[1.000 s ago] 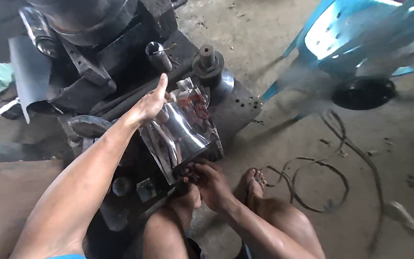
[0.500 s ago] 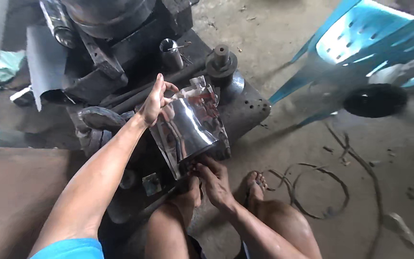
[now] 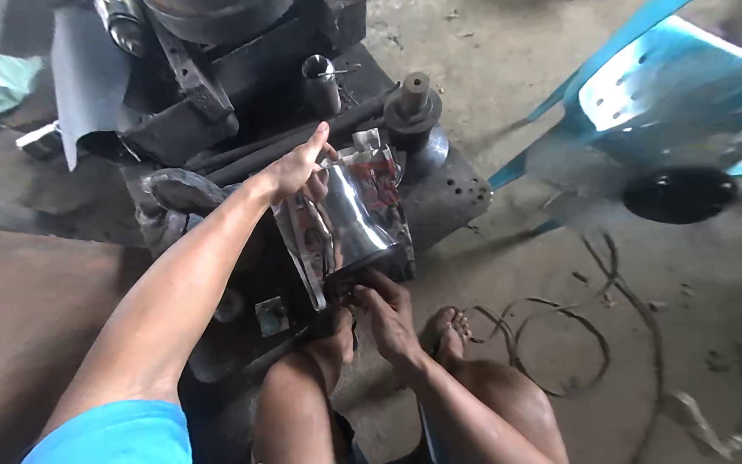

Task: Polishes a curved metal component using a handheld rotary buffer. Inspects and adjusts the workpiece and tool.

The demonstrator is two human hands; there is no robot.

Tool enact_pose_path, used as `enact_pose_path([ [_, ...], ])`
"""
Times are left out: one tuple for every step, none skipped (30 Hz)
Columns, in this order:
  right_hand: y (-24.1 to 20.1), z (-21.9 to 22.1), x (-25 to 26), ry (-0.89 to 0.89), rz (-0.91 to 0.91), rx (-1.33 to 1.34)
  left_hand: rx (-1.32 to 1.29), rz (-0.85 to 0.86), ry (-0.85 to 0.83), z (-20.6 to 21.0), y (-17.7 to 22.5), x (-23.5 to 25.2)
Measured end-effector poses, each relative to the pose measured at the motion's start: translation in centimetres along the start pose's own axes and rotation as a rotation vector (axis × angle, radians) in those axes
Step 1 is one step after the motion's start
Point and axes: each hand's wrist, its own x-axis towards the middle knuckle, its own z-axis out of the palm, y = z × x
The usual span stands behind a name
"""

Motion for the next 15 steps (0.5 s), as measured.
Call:
enact_pose_path([
  [-0.2, 0.1, 0.0, 0.01, 0.019, 0.012, 0.033, -0.011, 0.007, 0.2, 0.4, -0.2],
  [-0.3, 0.2, 0.0, 0.017, 0.034, 0.022, 0.063, -0.021, 0.014, 0.4, 0.8, -0.3],
  [-0.4, 0.2, 0.0, 0.023, 0.047, 0.034, 0.09, -0.032, 0.023, 0.4, 1.1, -0.2],
  [-0.4, 0.2, -0.1, 0.031, 0.059, 0.044, 0.112, -0.044, 0.025, 0.4, 1.3, -0.1],
  [-0.5, 0.3, -0.1, 0.04, 0.074, 0.061, 0.128, -0.053, 0.029, 0.5, 1.6, -0.1],
  [-0.7, 0.3, -0.1, 0.05, 0.092, 0.083, 0.144, -0.062, 0.033, 0.6, 1.8, 0.0],
  [-0.8, 0.4, -0.2, 0.057, 0.111, 0.104, 0.159, -0.071, 0.042, 0.7, 2.1, 0.1],
  [-0.9, 0.5, -0.2, 0.067, 0.13, 0.12, 0.167, -0.09, 0.049, 0.8, 2.4, 0.0],
  [-1.0, 0.5, -0.1, 0.07, 0.14, 0.126, 0.173, -0.101, 0.053, 0.9, 2.7, -0.1],
  [-1.0, 0.6, -0.1, 0.073, 0.142, 0.129, 0.18, -0.104, 0.055, 0.9, 2.8, -0.1],
  [-1.0, 0.6, 0.0, 0.074, 0.142, 0.128, 0.181, -0.101, 0.057, 0.9, 2.8, -0.1],
  [-1.0, 0.6, 0.0, 0.076, 0.145, 0.133, 0.183, -0.1, 0.062, 0.9, 2.6, 0.0],
  [-1.1, 0.6, -0.1, 0.083, 0.158, 0.145, 0.185, -0.1, 0.06, 0.9, 2.6, 0.1],
  [-1.3, 0.7, -0.1, 0.099, 0.177, 0.162, 0.184, -0.101, 0.054, 0.9, 2.6, 0.1],
  [-1.5, 0.8, -0.1, 0.126, 0.197, 0.182, 0.199, -0.1, 0.065, 0.9, 2.6, 0.1],
])
